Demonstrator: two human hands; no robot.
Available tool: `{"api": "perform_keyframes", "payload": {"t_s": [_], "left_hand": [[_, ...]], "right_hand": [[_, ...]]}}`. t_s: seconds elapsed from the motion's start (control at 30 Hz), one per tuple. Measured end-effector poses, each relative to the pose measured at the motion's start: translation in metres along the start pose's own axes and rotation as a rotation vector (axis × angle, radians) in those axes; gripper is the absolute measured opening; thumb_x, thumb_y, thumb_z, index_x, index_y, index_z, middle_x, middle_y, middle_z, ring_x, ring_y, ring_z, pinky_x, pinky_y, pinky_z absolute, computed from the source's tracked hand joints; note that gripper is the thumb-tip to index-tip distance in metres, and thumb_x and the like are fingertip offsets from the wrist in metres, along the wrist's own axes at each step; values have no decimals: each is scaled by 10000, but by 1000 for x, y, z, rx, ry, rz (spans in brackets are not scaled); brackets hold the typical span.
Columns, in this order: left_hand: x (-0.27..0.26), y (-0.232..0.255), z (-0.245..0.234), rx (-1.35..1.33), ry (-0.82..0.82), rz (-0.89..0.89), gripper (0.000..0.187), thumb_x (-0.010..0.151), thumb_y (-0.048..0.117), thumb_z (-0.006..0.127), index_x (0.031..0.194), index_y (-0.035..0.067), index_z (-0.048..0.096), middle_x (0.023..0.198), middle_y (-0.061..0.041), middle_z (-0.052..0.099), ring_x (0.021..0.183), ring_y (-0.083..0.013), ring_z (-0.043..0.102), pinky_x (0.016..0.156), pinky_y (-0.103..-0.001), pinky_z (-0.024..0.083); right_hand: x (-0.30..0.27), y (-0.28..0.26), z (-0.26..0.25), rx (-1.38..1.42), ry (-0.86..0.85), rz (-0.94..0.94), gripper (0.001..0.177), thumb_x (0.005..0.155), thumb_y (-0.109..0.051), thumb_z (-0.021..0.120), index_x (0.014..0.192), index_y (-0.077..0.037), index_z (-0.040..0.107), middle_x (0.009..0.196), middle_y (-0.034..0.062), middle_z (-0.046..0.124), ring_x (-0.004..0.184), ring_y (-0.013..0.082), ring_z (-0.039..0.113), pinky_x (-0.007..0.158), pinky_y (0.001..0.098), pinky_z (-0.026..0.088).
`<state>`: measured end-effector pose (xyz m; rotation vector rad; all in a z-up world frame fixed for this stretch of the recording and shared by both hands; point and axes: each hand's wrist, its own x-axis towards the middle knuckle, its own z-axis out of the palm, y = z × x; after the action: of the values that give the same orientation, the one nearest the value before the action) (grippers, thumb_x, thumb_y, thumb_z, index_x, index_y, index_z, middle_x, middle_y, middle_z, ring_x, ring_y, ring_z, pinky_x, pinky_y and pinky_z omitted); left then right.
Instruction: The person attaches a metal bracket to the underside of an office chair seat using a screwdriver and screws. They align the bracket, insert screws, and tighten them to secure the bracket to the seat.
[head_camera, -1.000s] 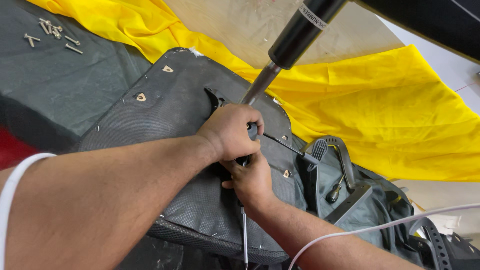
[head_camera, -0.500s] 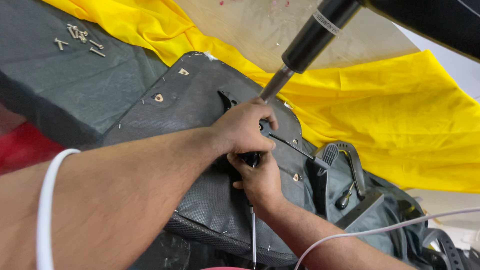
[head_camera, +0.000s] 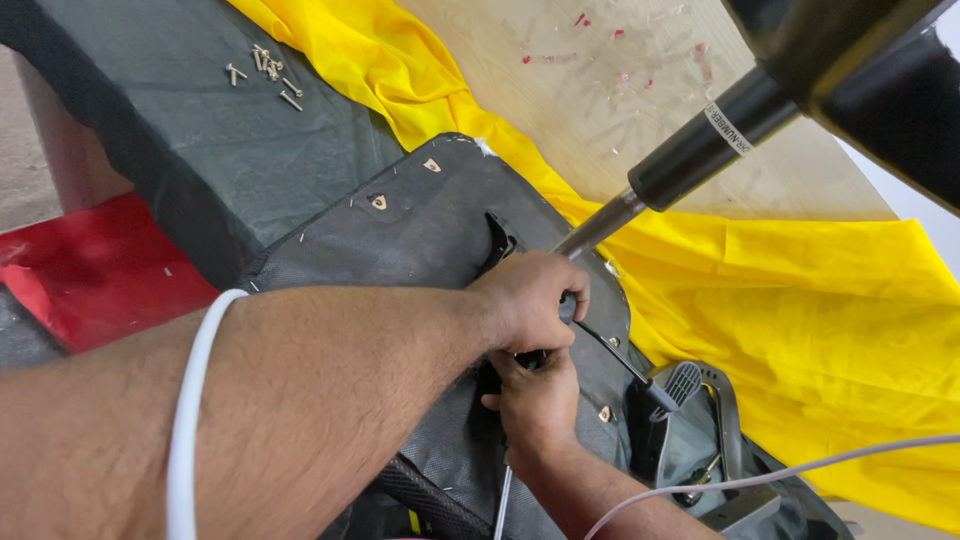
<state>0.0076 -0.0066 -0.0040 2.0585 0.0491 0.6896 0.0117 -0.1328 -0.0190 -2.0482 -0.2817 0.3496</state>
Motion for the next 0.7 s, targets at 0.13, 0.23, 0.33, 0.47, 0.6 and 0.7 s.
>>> {"api": "perform_keyframes", "payload": {"t_s": [0.13, 0.23, 0.33, 0.47, 0.6, 0.7], "left_hand": [[-10, 17, 21, 117, 268, -68, 197, 640, 162, 816, 790, 172, 690, 996, -70, 693, 1005, -316, 675, 862, -492, 507], [-12, 24, 31, 184, 353, -107, 213, 664, 191, 823, 818, 190, 677, 994, -56, 679, 1040, -306, 663, 907, -538, 467], [-10, 12, 17, 119, 194, -70, 249, 681, 255, 838, 875, 188, 697, 1043, -52, 678, 1054, -306, 665, 908, -518, 483], [8, -15, -20, -36, -120, 151, 508, 546, 324, 906, 993, 158, 729, 1127, -96, 655, 1064, -301, 671, 928, -402, 561], [16, -19, -24, -158, -193, 23, 643, 480, 298, 886, 1078, 161, 694, 1055, -95, 704, 990, -271, 727, 864, -373, 589], [6, -12, -16, -148, -151, -56, 436, 539, 281, 831, 946, 158, 734, 932, -83, 767, 908, -261, 771, 825, -362, 614]], "right_hand": [[3, 12, 2, 224, -72, -13, 334, 890, -53, 610, 1222, -28, 584, 938, 94, 694, 711, 190, 660, 510, 301, 537], [-2, 10, -4, 153, -5, 10, 308, 916, -112, 639, 1222, -68, 645, 1002, 56, 721, 790, 137, 668, 558, 269, 539], [-7, -2, 2, -1, -8, -102, 349, 861, -121, 756, 1188, -49, 655, 1034, 66, 746, 800, 143, 680, 558, 276, 548], [-17, -19, 7, 3, 27, 4, 443, 807, -224, 815, 1180, -82, 622, 1035, 47, 728, 770, 141, 677, 497, 300, 542], [-24, -32, 12, 26, 28, 18, 464, 791, -222, 821, 1185, -85, 618, 1040, 51, 722, 759, 139, 665, 491, 298, 527], [-26, -33, 11, 24, 37, 58, 473, 831, -254, 848, 1191, -64, 606, 1034, 73, 720, 749, 152, 641, 494, 299, 522]]}}
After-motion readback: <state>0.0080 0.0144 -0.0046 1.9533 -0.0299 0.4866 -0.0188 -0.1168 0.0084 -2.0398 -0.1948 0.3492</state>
